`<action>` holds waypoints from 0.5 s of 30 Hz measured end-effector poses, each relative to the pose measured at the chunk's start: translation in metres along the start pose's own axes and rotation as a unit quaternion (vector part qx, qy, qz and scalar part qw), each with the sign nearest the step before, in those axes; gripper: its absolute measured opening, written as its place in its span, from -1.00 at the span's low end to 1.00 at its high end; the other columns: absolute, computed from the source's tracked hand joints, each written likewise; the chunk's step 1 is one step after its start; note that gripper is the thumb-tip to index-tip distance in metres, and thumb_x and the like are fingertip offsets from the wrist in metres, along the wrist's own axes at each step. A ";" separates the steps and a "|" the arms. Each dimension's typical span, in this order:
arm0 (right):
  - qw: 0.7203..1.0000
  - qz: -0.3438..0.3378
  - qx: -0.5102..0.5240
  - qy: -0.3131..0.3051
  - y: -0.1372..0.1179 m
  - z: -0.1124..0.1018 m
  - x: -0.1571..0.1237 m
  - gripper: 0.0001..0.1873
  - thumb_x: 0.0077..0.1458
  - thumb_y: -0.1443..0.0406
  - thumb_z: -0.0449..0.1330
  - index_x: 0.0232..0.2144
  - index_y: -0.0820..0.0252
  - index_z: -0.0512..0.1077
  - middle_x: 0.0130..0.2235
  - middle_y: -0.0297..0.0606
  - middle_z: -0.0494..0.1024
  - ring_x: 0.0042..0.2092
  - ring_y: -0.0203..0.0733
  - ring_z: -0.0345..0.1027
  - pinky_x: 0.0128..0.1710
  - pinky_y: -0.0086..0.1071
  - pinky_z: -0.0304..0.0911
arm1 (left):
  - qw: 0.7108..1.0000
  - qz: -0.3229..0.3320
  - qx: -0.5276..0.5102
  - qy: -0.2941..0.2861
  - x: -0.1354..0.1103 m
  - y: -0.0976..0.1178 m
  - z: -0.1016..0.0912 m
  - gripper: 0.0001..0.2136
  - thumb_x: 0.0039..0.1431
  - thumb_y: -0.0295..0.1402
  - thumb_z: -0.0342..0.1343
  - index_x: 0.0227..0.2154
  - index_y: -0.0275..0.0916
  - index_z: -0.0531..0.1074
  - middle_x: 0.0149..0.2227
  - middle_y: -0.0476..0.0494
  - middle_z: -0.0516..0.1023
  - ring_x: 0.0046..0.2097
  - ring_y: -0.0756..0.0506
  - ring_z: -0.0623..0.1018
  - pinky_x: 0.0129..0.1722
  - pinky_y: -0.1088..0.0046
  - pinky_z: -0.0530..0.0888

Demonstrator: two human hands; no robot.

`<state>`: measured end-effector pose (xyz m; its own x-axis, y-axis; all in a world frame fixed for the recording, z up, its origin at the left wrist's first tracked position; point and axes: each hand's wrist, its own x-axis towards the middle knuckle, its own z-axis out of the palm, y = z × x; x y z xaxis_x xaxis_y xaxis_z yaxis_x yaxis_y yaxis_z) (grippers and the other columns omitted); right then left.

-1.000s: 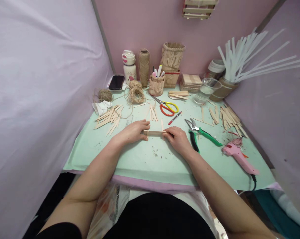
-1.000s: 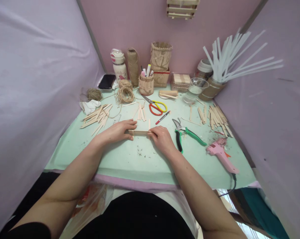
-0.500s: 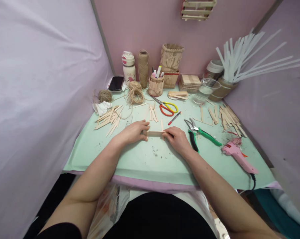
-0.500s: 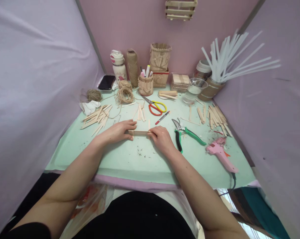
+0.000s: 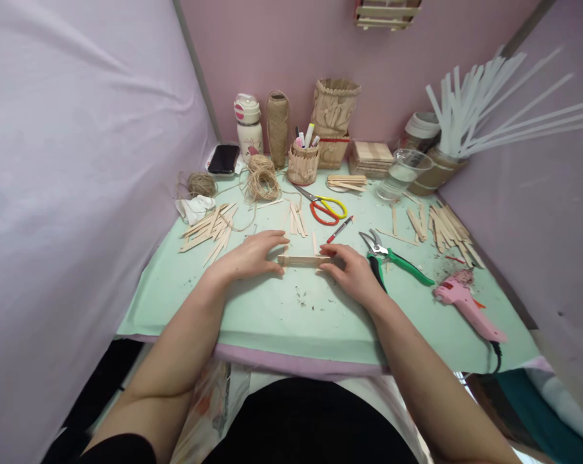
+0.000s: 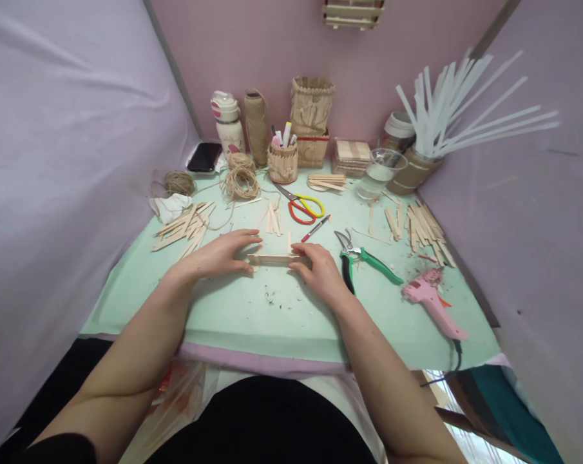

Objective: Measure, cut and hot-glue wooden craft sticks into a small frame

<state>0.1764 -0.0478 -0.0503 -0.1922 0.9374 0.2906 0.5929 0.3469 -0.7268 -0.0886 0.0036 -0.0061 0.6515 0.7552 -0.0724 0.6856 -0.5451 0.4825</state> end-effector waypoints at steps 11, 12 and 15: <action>0.999 0.035 0.016 -0.024 -0.003 -0.008 -0.001 -0.79 0.09 0.28 0.18 -0.19 0.09 0.50 -0.15 -0.20 0.59 -0.11 -0.08 0.44 -0.04 -0.15 0.32 | 0.998 -0.019 -0.059 0.031 0.000 0.009 -0.008 -0.79 0.14 -0.21 0.19 -0.25 -0.22 0.52 -0.25 -0.10 0.58 -0.19 -0.13 0.54 -0.17 0.36 0.42; 0.999 0.037 0.021 -0.016 -0.003 -0.009 -0.001 -0.79 0.09 0.28 0.18 -0.19 0.09 0.50 -0.14 -0.20 0.59 -0.12 -0.09 0.44 -0.04 -0.15 0.32 | 0.997 -0.022 -0.062 0.029 0.000 0.008 -0.008 -0.80 0.14 -0.22 0.17 -0.25 -0.22 0.52 -0.26 -0.09 0.58 -0.21 -0.12 0.54 -0.19 0.37 0.42; 0.998 0.045 0.037 0.012 -0.002 -0.012 0.000 -0.74 0.08 0.33 0.11 -0.17 0.10 0.48 -0.11 -0.20 0.59 -0.10 -0.11 0.44 -0.04 -0.17 0.33 | 0.997 -0.032 -0.069 0.018 -0.001 0.006 -0.009 -0.79 0.13 -0.24 0.15 -0.23 -0.21 0.52 -0.26 -0.09 0.58 -0.22 -0.11 0.54 -0.22 0.39 0.41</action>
<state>0.1850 -0.0493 -0.0411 -0.1207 0.9641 0.2364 0.5467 0.2633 -0.7948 -0.0878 0.0025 0.0044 0.5944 0.8005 -0.0772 0.6723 -0.4420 0.5938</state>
